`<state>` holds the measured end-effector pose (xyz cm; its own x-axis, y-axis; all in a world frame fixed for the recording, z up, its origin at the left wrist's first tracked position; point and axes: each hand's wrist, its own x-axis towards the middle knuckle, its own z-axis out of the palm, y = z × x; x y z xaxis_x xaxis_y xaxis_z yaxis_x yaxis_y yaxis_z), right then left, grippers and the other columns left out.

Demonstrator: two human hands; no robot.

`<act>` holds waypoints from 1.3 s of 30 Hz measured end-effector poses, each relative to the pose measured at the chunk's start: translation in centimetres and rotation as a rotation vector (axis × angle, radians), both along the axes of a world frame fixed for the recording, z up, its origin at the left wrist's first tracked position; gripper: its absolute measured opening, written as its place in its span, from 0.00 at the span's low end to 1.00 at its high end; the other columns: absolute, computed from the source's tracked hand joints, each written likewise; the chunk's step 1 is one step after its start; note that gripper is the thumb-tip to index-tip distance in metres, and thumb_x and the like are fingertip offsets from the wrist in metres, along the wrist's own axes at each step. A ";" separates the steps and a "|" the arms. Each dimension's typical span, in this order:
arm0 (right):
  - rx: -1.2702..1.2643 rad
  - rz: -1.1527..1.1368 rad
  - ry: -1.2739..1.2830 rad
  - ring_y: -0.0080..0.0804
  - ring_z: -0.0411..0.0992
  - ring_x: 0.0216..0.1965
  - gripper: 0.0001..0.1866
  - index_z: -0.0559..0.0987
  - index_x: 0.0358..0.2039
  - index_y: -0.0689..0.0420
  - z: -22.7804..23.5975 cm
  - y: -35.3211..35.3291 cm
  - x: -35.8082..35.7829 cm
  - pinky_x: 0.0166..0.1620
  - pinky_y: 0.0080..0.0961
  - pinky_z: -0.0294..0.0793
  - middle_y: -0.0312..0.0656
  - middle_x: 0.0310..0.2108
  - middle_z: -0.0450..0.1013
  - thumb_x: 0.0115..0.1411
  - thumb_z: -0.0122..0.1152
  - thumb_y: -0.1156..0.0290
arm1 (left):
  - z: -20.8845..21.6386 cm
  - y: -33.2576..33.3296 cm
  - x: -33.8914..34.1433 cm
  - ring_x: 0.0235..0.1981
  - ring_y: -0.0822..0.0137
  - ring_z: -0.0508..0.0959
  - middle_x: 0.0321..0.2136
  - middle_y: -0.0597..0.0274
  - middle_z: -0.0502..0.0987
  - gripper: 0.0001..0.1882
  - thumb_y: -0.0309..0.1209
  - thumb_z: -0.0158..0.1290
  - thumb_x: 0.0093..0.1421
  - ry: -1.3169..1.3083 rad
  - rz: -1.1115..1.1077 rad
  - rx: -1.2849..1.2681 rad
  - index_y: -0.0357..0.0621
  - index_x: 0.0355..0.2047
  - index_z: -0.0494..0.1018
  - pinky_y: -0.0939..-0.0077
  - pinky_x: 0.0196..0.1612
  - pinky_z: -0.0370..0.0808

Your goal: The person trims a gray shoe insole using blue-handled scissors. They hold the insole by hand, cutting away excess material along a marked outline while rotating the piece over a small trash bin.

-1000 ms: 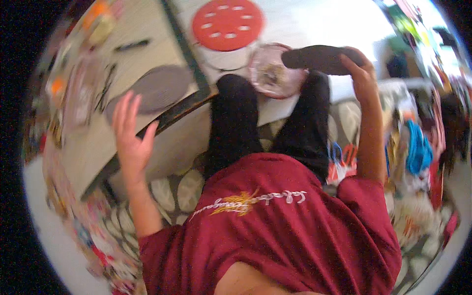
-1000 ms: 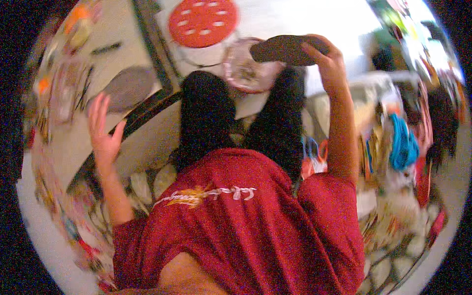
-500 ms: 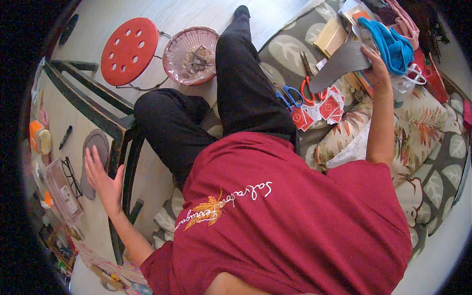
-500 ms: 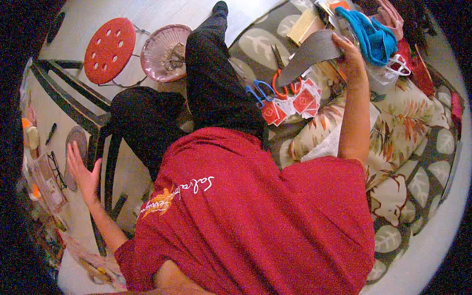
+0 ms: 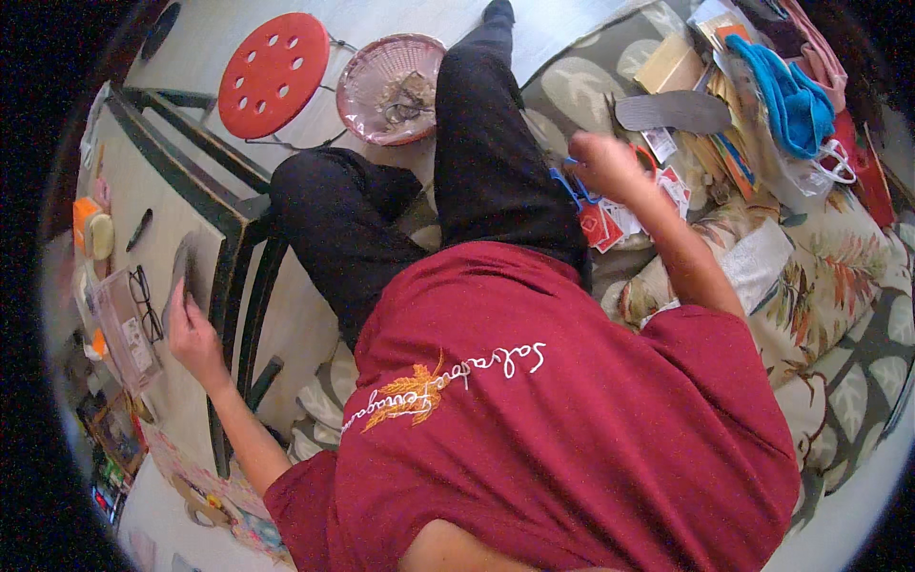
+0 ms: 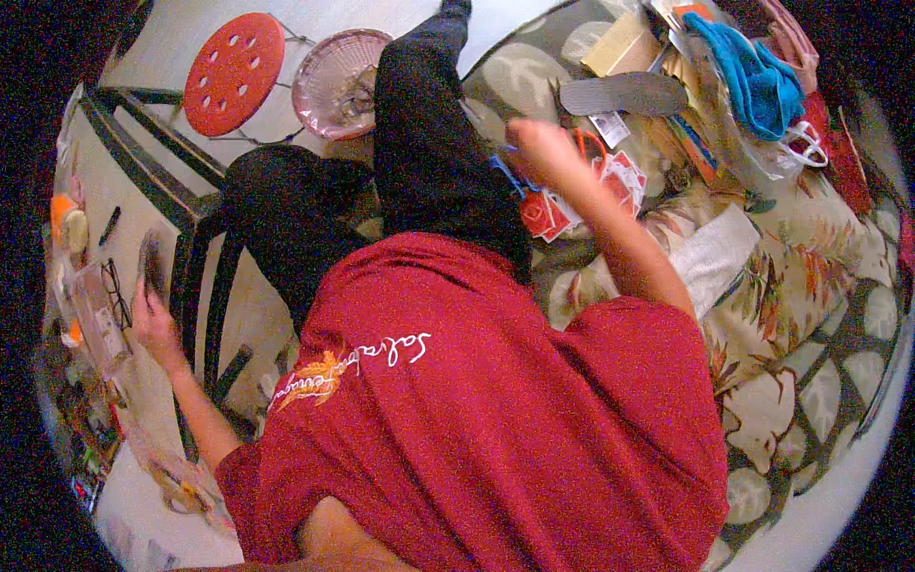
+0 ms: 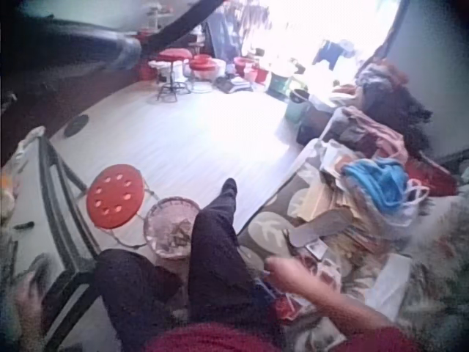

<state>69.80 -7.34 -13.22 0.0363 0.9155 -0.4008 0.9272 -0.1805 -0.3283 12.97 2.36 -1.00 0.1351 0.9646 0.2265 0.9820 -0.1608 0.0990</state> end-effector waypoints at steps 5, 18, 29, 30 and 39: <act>0.033 -0.105 -0.129 0.49 0.67 0.43 0.28 0.61 0.49 0.54 -0.3 -4.5 -4.2 0.41 0.40 0.69 0.50 0.39 0.64 0.47 0.61 0.70 | 6.1 -0.7 5.2 0.41 0.62 0.73 0.40 0.58 0.75 0.12 0.21 0.48 0.56 0.050 -0.239 0.341 0.40 0.41 0.73 0.72 0.44 0.68; 0.250 -0.635 0.611 0.26 0.70 0.26 0.25 0.65 0.49 0.59 2.0 -4.7 0.6 0.31 0.20 0.72 0.43 0.31 0.69 0.49 0.54 0.73 | 8.4 3.0 15.6 0.38 0.69 0.74 0.37 0.58 0.75 0.11 0.22 0.50 0.56 -1.047 -0.196 0.143 0.35 0.40 0.73 0.79 0.43 0.70; -0.266 -0.818 2.188 0.32 0.69 0.39 0.30 0.62 0.52 0.55 8.0 6.1 -15.8 0.47 0.33 0.68 0.42 0.39 0.68 0.56 0.51 0.48 | -1.2 0.1 21.6 0.43 0.56 0.75 0.40 0.49 0.74 0.17 0.18 0.41 0.41 -0.977 -0.773 -0.091 0.34 0.33 0.73 0.70 0.48 0.69; -0.277 -0.762 2.269 0.36 0.69 0.44 0.29 0.63 0.51 0.59 7.3 6.4 -16.2 0.50 0.36 0.67 0.44 0.42 0.69 0.54 0.57 0.56 | -1.8 -0.4 21.7 0.42 0.56 0.75 0.39 0.49 0.74 0.16 0.19 0.41 0.41 -0.984 -0.758 -0.109 0.34 0.32 0.72 0.70 0.48 0.69; 0.053 -0.606 1.818 0.35 0.68 0.44 0.41 0.57 0.55 0.61 2.8 10.9 -15.6 0.47 0.30 0.68 0.45 0.45 0.66 0.38 0.64 0.79 | -6.6 0.0 23.2 0.48 0.65 0.68 0.55 0.55 0.58 0.28 0.38 0.49 0.56 -1.679 -0.167 -0.304 0.38 0.54 0.58 0.72 0.44 0.70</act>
